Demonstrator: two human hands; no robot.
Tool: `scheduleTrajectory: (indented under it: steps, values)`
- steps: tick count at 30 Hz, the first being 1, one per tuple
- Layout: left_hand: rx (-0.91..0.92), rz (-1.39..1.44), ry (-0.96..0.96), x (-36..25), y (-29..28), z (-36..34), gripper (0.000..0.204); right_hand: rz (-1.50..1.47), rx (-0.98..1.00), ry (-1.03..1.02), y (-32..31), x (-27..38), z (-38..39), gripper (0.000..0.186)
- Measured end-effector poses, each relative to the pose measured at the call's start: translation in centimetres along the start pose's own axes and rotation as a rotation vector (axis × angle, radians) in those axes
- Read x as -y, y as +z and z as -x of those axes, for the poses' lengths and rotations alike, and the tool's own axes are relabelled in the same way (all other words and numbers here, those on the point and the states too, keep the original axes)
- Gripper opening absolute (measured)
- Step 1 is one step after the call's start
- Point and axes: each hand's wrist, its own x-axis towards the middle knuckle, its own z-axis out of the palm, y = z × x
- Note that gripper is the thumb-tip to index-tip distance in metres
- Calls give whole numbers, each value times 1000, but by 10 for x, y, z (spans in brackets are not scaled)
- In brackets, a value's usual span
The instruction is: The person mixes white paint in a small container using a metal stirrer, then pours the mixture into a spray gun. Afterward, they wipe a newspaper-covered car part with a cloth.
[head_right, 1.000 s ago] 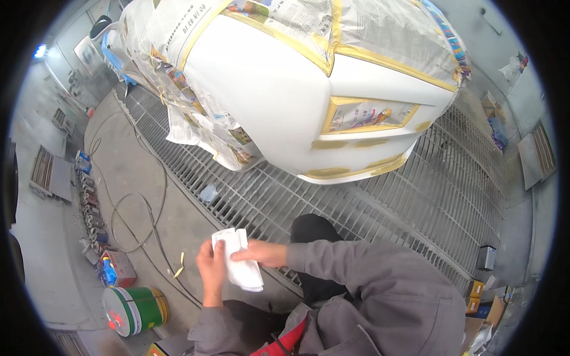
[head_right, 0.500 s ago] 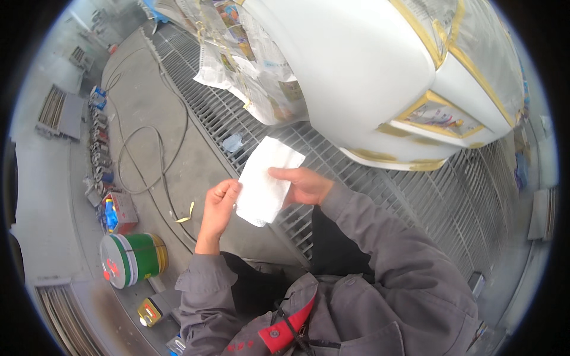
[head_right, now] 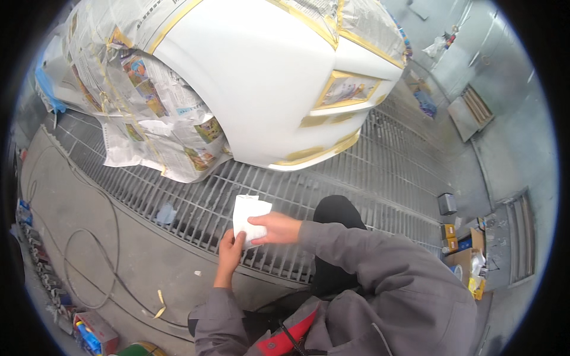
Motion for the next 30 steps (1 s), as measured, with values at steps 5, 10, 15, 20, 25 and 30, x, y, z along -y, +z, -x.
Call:
scheduleTrajectory:
  steps: [5, 10, 15, 20, 25, 30]
  values:
    - [-34, 90, -163, 51, -13, 3, 43, 360, -8, -480, 44, 57, 56, 47]
    - [-55, -22, -270, 71, -21, -4, 49, 1512, -349, -1509, 74, 181, 146, 39]
    - [-15, -339, -192, 78, -26, -3, 41, 2097, -1015, -2050, 47, 253, 156, 52]
    - [76, -433, -189, 65, -30, -3, 37, 2332, -1279, -1842, 19, 264, 136, 51]
    - [115, -458, -181, 43, -27, -7, 34, 2370, -1311, -1777, 57, 292, 117, 62]
    - [125, -474, -123, 36, -27, -7, 36, 2379, -1286, -1800, 112, 325, 89, 79]
